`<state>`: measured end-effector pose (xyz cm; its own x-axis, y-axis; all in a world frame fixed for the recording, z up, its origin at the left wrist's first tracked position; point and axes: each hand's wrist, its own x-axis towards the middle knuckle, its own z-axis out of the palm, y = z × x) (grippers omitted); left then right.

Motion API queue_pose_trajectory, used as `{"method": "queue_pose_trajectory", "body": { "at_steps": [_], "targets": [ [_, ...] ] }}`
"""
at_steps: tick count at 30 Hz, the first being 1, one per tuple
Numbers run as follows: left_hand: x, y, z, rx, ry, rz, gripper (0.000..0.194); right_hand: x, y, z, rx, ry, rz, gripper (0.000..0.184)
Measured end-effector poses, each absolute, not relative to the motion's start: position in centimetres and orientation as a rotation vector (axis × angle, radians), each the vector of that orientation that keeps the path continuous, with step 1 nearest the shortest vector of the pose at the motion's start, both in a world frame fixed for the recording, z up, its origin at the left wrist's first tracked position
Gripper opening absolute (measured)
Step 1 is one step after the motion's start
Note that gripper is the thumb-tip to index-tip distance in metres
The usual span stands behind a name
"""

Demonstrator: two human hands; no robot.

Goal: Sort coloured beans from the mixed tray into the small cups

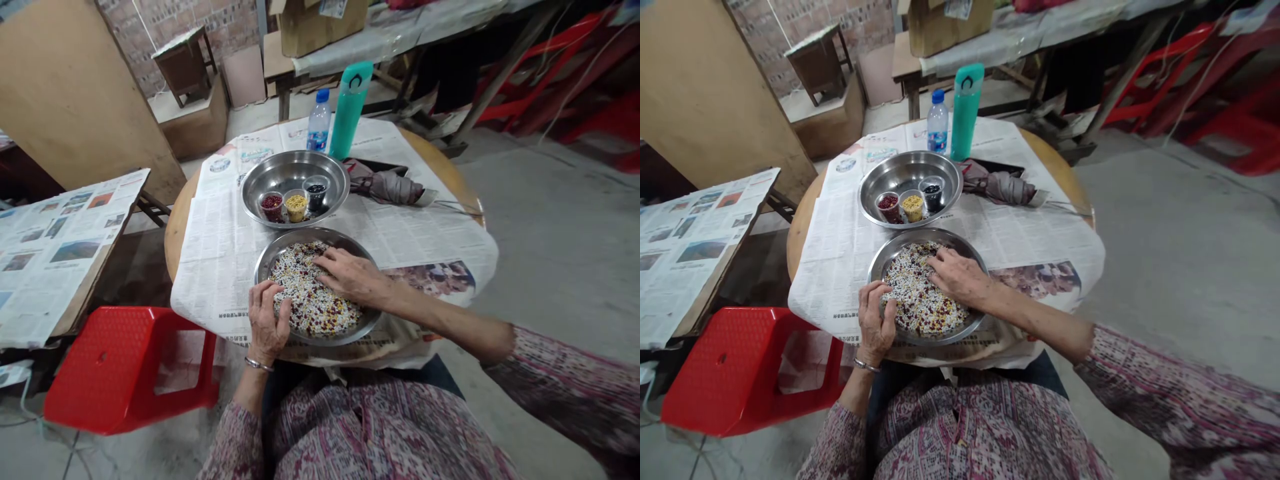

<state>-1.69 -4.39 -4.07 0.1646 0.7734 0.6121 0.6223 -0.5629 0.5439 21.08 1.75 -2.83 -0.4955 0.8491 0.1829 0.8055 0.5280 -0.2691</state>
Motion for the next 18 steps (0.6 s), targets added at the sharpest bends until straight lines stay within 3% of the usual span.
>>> {"method": "queue_pose_trajectory", "body": {
  "at_steps": [5,13,18],
  "targets": [
    [-1.7,-4.4,-4.1,2.273,1.363,1.356,0.013,20.6,-0.9,-2.0,-1.115,-2.634,0.514,0.015],
    [-1.6,-4.3,-4.2,2.284,1.364,1.359,0.012,21.6,-3.1,0.7,-1.002,-2.858,0.919,0.020],
    [-1.6,-4.3,-4.1,2.288,1.372,1.347,0.012,20.7,-2.3,-0.3,-1.055,-2.789,0.697,0.025]
  ]
}}
